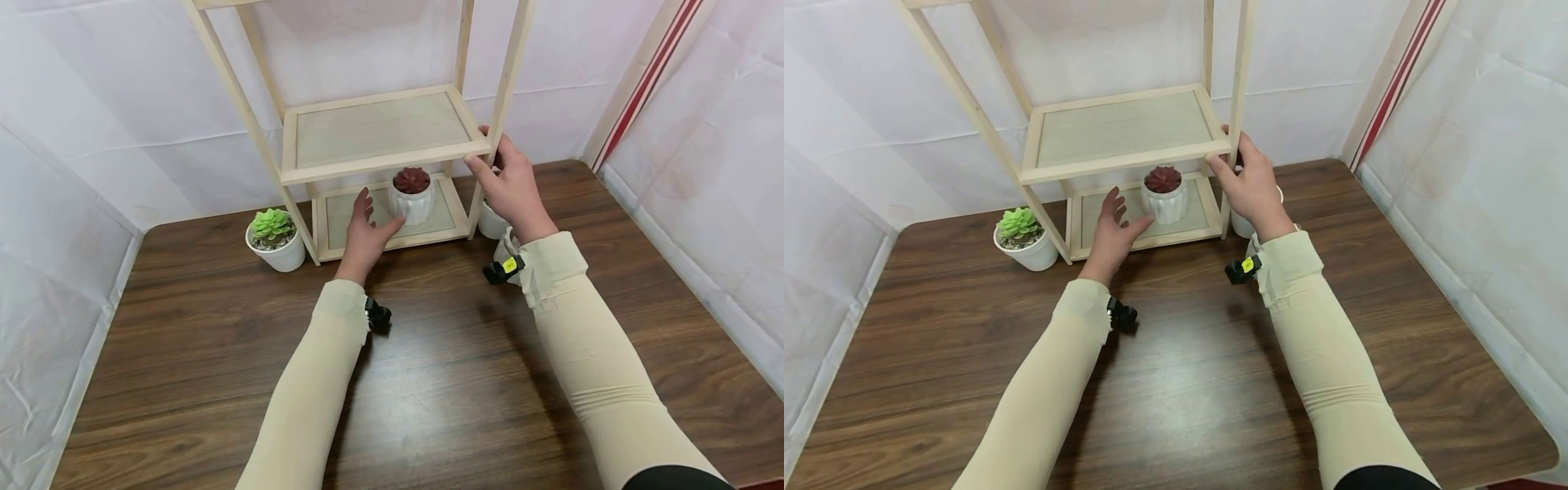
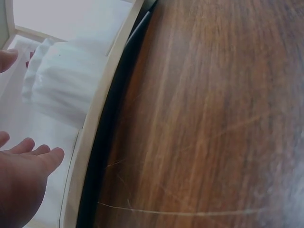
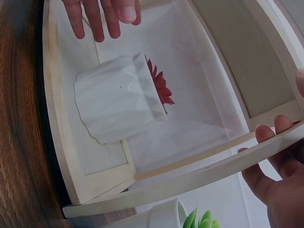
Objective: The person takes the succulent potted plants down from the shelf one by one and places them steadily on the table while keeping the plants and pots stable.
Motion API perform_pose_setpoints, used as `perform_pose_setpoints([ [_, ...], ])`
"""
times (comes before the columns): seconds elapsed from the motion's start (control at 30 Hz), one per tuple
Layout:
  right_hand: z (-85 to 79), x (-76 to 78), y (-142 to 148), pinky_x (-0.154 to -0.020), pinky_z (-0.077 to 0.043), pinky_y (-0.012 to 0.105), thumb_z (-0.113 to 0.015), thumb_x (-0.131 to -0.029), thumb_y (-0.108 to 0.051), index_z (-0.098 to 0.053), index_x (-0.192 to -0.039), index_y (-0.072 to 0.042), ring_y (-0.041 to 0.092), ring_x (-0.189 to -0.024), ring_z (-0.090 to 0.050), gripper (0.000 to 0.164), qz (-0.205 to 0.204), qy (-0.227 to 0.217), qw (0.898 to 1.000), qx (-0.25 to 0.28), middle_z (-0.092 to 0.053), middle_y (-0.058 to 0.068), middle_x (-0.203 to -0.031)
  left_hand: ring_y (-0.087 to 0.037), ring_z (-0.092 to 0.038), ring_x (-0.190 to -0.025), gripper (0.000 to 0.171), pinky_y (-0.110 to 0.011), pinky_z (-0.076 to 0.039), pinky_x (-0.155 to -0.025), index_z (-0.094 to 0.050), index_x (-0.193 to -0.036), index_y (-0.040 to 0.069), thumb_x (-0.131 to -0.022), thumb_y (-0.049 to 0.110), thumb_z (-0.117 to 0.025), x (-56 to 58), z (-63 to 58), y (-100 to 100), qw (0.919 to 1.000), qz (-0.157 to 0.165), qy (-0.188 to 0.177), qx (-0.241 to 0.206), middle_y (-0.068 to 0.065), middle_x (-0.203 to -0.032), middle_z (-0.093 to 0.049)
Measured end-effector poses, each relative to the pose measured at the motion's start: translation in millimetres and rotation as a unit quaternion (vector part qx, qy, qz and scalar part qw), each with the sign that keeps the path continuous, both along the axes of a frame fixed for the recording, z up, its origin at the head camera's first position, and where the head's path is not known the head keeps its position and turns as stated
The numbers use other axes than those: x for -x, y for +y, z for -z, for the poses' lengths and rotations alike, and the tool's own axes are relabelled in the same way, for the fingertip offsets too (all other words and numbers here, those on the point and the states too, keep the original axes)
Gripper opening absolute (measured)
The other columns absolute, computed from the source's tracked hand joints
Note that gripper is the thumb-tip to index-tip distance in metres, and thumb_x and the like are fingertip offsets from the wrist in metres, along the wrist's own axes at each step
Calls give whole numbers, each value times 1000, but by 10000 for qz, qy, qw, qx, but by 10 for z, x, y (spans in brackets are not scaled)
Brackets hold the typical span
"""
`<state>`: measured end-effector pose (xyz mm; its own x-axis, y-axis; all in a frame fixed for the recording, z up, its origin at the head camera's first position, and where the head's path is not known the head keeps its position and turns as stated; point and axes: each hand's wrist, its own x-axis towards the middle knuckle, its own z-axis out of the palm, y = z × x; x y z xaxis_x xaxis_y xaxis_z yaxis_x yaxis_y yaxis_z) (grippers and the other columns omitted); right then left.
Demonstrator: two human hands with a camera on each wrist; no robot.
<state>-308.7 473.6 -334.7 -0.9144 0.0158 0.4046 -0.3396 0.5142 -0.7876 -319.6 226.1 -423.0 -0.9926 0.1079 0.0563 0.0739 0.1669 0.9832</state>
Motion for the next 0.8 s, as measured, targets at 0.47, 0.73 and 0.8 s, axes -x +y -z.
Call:
perform_pose_setpoints([
  [0.47,-15,-31,15,-79,-46,25,-58,-96,-41,-39,-149,-25,10,-96,-55,58,53,-59,10000,52,-62,10,-123,-22,-26,-146,96,-37,-30,-117,-10,-157,22,-86,34,-74,71,-9,119,9996,-7,64,260,-7,-159,-23],
  [0.73,-17,-57,30,-80,-47,28,-57,-96,-42,-38,-149,-25,12,-97,-56,59,55,-86,9999,65,-62,10,-125,-22,-28,-145,96,-36,-30,-117,-11,-157,22,-86,36,-74,123,6,194,9992,23,100,386,-8,-158,-26],
  [0.8,-18,-64,28,-81,-47,30,-57,-96,-42,-38,-149,-25,12,-99,-55,59,48,-80,9999,78,-62,10,-126,-23,-29,-145,96,-36,-31,-116,-10,-157,21,-86,36,-73,128,4,208,9990,23,117,421,-8,-158,-26],
])
